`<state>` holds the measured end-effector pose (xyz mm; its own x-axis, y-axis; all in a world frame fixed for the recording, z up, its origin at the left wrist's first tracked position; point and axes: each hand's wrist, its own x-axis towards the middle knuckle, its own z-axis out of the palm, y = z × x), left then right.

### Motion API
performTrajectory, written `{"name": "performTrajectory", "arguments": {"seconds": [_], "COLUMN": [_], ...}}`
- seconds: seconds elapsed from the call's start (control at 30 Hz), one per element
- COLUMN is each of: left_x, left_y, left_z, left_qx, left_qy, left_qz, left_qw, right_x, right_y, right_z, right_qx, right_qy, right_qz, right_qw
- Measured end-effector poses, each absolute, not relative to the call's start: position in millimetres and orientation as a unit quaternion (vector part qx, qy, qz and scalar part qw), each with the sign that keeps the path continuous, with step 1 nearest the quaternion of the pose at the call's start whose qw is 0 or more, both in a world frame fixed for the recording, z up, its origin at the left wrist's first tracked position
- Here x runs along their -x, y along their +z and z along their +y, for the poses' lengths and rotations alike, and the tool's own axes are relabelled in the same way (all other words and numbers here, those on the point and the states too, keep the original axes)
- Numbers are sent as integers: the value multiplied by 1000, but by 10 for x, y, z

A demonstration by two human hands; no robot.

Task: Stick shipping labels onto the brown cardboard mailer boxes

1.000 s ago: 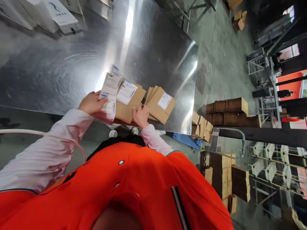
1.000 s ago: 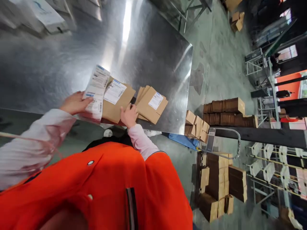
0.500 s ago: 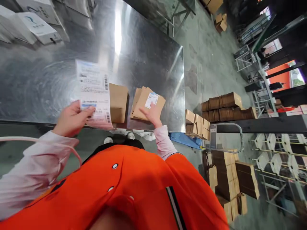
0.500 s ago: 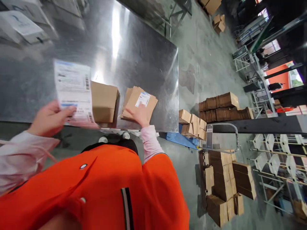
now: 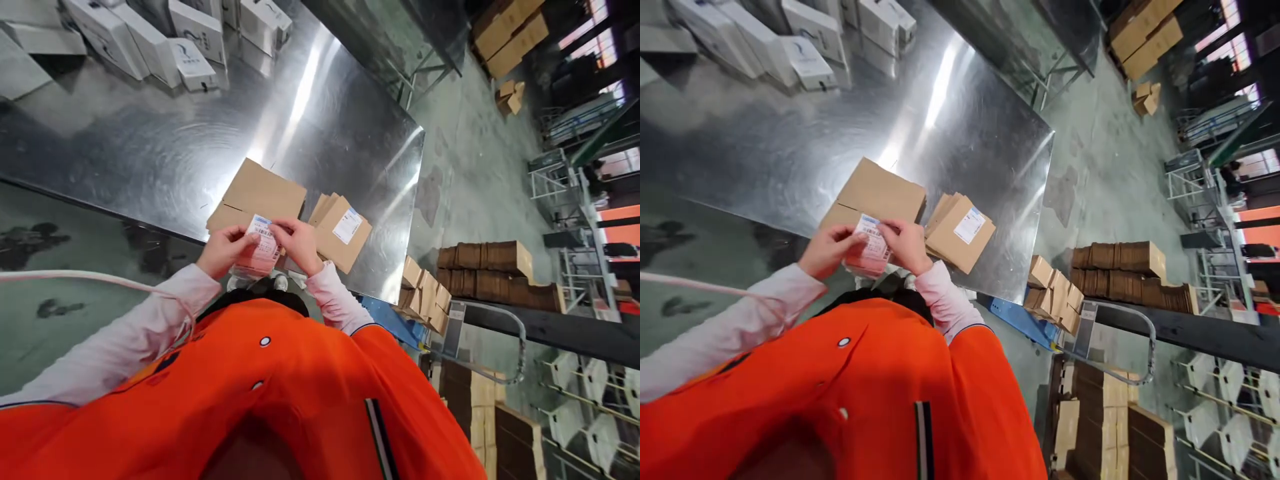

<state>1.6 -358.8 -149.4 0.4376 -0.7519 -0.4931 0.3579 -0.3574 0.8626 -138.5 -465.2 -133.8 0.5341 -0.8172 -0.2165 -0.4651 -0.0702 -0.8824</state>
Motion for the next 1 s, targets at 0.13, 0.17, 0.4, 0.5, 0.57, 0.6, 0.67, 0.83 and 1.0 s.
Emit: {"name": "performTrajectory", "arguments": {"seconds": [0.13, 0.17, 0.4, 0.5, 0.57, 0.6, 0.67, 0.83, 1.0], "left_x": [51, 40, -164, -193, -181, -168, -134, -182, -561], "left_y": [-1602, -1614, -1642, -1786, -1938, -2016, -2135, -2052, -1805], "left_z": [-3649, -3674, -3713, -3613, -3484, -3393, -3156, -2593, -3057], "left_qx": [-715, -735, -608, -577, -580, -588, -601, -592, -737], "left_qy": [-451, -436, -641, -671, -681, -682, -684, -717, -528], "left_qz": [-160, -154, -24, 4, 19, 23, 28, 45, -84], "left_qw": [510, 496, 467, 465, 448, 435, 413, 365, 413], "right_x": [1331, 1304, 789, 576, 506, 488, 466, 424, 754], "right_y": [-1438, -1479, -1694, -1804, -1895, -1940, -2015, -2112, -2082], "right_z": [-4639, -4655, -5490, -5881, -6028, -6070, -6105, -5848, -5105], "right_qx": [718, 716, 741, 749, 760, 768, 780, 893, 954], "right_qy": [-143, -138, -116, -104, -74, -61, -44, 6, 86], "right_qz": [466, 470, 510, 553, 566, 566, 568, 429, 205], "right_qw": [496, 497, 421, 350, 309, 295, 259, 138, 201]}}
